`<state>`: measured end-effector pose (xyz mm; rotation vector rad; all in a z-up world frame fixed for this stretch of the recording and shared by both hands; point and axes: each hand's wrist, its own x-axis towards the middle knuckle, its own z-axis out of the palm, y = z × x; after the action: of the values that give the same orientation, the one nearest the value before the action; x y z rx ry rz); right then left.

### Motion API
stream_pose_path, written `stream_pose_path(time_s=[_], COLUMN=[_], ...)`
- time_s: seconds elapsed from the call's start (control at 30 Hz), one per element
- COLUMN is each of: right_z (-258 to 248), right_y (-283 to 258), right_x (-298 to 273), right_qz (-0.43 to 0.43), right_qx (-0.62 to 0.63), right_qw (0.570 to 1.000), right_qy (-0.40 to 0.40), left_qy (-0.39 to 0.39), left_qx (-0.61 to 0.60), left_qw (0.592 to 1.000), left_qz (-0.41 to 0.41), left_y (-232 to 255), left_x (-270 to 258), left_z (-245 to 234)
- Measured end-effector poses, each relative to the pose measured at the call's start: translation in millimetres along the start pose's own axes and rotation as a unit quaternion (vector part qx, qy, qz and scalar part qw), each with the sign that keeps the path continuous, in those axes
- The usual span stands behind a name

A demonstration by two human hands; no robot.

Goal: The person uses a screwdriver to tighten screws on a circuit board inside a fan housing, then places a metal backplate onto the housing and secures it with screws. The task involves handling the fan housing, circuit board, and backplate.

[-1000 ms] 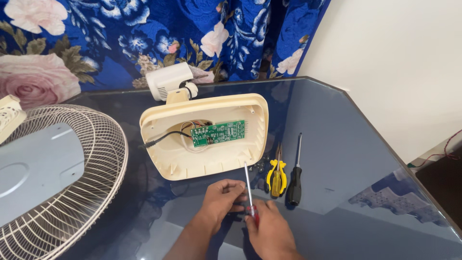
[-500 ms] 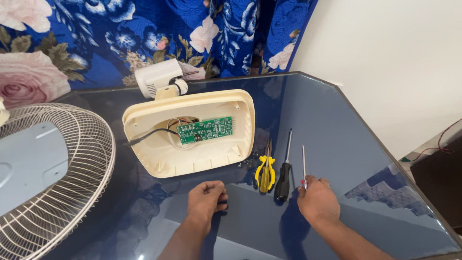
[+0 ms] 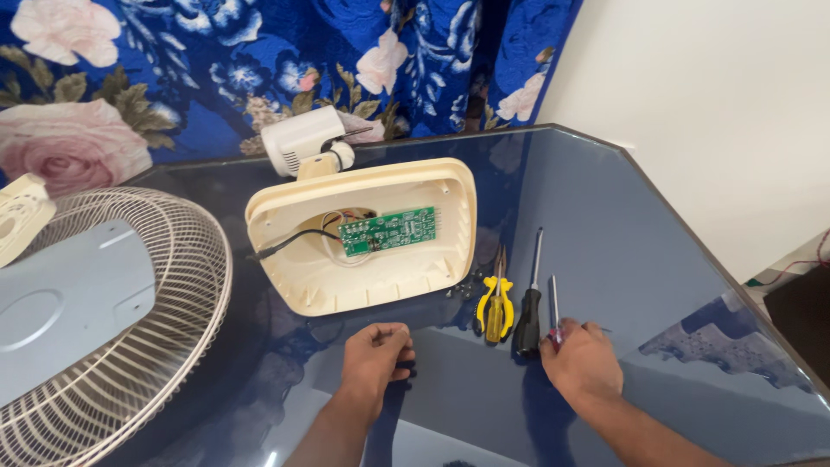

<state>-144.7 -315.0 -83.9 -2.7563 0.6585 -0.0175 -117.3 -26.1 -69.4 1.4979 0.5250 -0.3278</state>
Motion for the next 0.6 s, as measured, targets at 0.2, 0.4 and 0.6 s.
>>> stream_pose_path(time_s=[0.2,0.4,0.6], right_z=[-16,-16,-17], right_y=[-46,-126,-213], right_x=[-35,-58,-84], right_qz=[-0.131,-0.243,-0.313], right_qx=[0.022,0.300,0.377], right_qw=[0.968,0.920,0.872], right_qy=[0.211,0.065,-0.007], left_qy=[0.078,0.171,0.231], left_qx=[-0.039,-0.029,-0.015], left_qw=[0.995,0.982,0.930], left_qz=[0.040,0.081,0.284], left_y=[3,15,36], left_x=[-13,-31,-37], left_z=[-18,-51,-92])
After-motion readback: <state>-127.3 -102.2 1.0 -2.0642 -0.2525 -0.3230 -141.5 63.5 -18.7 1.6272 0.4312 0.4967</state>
